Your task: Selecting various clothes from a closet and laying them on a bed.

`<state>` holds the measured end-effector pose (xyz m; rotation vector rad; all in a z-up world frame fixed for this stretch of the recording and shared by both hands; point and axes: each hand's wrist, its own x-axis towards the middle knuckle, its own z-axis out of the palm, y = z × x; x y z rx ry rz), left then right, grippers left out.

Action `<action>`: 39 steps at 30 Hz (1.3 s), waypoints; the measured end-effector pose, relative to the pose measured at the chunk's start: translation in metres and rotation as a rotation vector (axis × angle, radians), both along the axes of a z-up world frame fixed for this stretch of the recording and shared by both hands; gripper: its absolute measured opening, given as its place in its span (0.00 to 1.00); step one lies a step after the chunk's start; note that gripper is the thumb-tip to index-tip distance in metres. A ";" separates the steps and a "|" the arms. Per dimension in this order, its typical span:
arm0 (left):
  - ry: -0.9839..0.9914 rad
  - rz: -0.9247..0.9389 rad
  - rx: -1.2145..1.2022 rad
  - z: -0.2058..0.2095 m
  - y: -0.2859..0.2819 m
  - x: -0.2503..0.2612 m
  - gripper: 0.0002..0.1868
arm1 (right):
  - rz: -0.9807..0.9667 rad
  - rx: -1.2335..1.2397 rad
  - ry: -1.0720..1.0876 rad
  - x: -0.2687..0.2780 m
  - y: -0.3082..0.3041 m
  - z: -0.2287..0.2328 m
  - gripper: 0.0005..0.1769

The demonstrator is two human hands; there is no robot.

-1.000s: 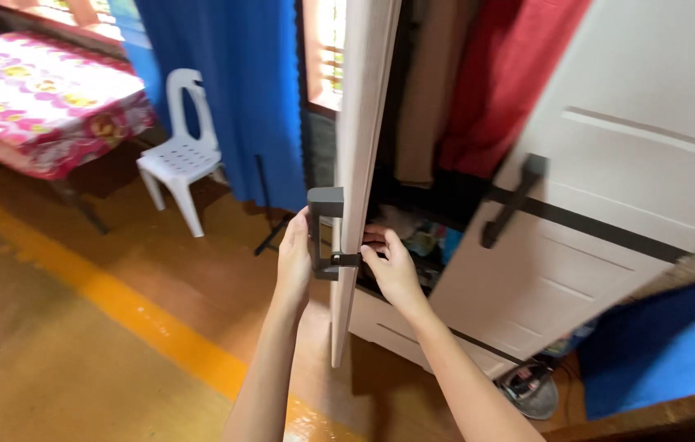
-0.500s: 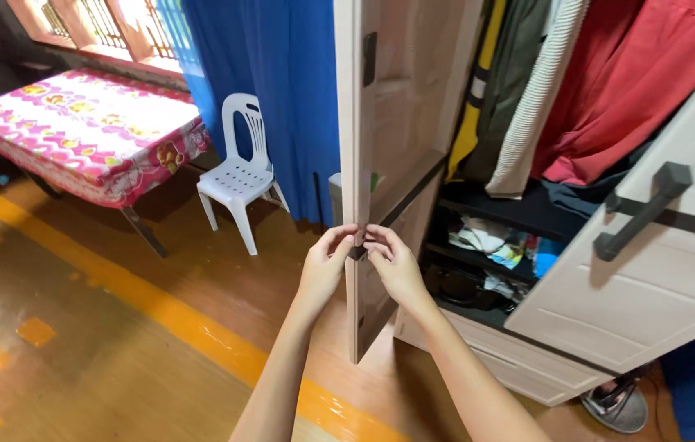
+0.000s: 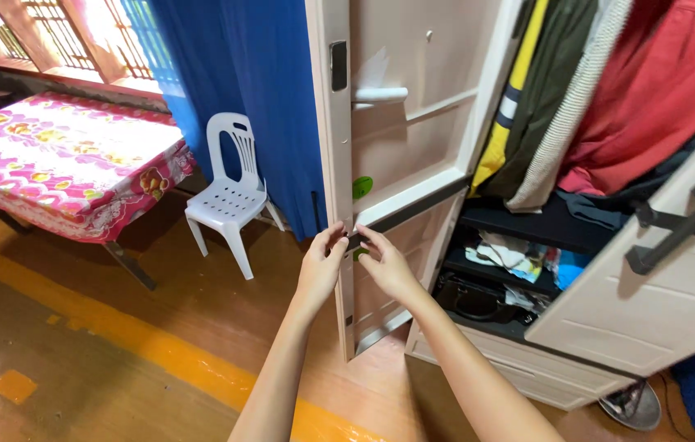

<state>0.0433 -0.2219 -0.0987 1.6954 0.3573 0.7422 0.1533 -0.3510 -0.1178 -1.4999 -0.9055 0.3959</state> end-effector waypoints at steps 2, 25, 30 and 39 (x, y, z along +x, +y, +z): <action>-0.011 -0.029 -0.027 -0.011 0.019 0.010 0.25 | -0.004 -0.017 -0.024 0.005 0.017 -0.002 0.35; -0.043 -0.161 -0.106 0.006 0.023 0.054 0.28 | -0.071 0.061 0.157 0.036 -0.036 0.018 0.29; -0.002 -0.327 -0.135 0.035 -0.039 0.059 0.19 | -0.212 0.029 0.160 0.031 -0.102 0.024 0.21; 0.058 -0.595 -0.235 0.025 -0.164 0.134 0.14 | -0.539 0.076 0.281 0.059 -0.246 0.040 0.17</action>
